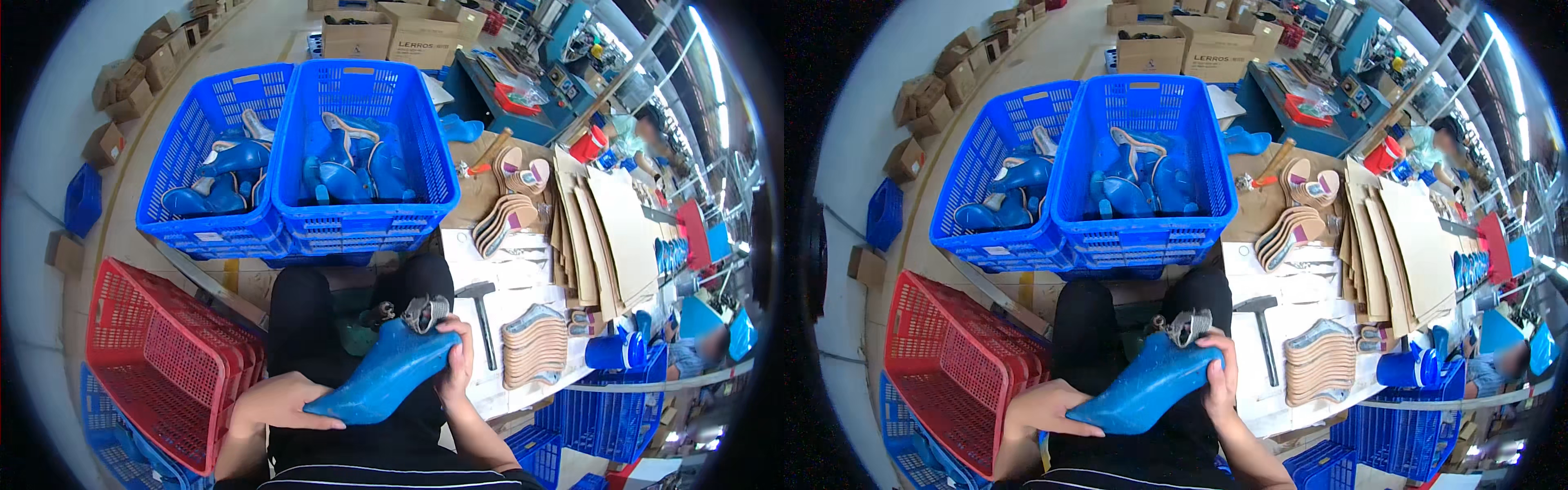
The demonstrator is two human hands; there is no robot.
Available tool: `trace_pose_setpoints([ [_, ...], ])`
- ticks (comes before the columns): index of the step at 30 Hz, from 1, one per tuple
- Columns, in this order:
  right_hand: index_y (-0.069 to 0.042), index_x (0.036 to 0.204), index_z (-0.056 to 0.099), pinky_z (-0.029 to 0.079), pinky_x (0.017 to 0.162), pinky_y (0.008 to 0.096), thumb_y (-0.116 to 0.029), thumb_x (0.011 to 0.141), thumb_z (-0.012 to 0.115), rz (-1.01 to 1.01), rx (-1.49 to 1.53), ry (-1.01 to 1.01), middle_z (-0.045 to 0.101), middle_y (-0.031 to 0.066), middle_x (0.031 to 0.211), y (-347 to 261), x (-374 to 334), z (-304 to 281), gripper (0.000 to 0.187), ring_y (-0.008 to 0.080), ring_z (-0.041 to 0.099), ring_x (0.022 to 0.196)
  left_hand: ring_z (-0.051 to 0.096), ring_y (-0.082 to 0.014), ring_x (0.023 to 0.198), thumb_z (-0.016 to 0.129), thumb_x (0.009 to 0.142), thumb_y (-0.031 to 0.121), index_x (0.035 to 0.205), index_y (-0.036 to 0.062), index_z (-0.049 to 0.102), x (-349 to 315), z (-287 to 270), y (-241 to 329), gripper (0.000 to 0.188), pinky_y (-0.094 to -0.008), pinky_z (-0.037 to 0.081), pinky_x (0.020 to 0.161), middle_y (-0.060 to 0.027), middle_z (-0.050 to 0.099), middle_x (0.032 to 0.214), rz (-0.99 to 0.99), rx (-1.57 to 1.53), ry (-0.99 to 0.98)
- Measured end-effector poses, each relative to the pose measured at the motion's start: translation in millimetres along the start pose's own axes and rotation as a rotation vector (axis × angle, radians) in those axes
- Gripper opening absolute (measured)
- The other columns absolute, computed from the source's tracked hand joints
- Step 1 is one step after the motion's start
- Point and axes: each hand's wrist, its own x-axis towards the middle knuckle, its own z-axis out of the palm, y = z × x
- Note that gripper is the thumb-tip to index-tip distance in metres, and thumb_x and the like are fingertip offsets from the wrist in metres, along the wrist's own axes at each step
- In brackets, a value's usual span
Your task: Hammering and assembling shoe lasts in a factory environment.
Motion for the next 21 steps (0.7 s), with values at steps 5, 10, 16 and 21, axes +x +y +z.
trace_pose_setpoints([
  [5, -0.003, 0.127, 0.059, 0.04, 0.108, 0.0328, -0.04, 0.113, 0.05, 0.137, 0.154, -0.021, 0.059, 0.012, 0.13, 16, 29, 16, 0.041, 0.0195, 0.056, 0.121, 0.073, -0.0141, 0.063, 0.085, 0.096, 0.027, 0.099, 0.0014, 0.079, 6, -7, -4, 0.026, -0.0282, 0.055, 0.06, -0.0057, 0.077, 0.078, -0.062, -0.17, 0.233],
  [10, -0.005, 0.126, 0.062, 0.045, 0.092, 0.0265, -0.037, 0.116, 0.05, 0.145, -0.079, -0.07, 0.064, 0.0049, 0.108, -2, 52, 28, 0.036, 0.011, 0.06, 0.101, 0.073, -0.0202, 0.058, 0.084, 0.096, 0.033, 0.094, -0.0068, 0.075, -1, 6, -17, 0.041, -0.0284, 0.054, 0.05, -0.0147, 0.077, 0.079, -0.037, -0.658, 0.517],
  [16, -0.002, 0.137, 0.059, 0.054, 0.054, 0.0269, -0.043, 0.119, 0.042, 0.429, 0.043, -0.22, 0.067, 0.0075, 0.082, -17, 90, 42, 0.048, 0.0142, 0.068, 0.057, 0.057, -0.0179, 0.043, 0.074, 0.102, 0.047, 0.098, -0.0048, 0.065, 9, -20, -35, 0.053, -0.0289, 0.041, 0.036, -0.0135, 0.067, 0.068, -0.099, -1.093, 0.951],
  [21, -0.002, 0.138, 0.058, 0.057, 0.063, 0.027, -0.039, 0.12, 0.039, 0.381, -0.023, -0.219, 0.068, 0.0072, 0.088, -17, 77, 37, 0.045, 0.0132, 0.07, 0.068, 0.057, -0.0174, 0.044, 0.08, 0.097, 0.047, 0.096, -0.0055, 0.066, 2, -25, -38, 0.055, -0.0281, 0.04, 0.037, -0.0135, 0.067, 0.067, -0.094, -0.928, 0.777],
])
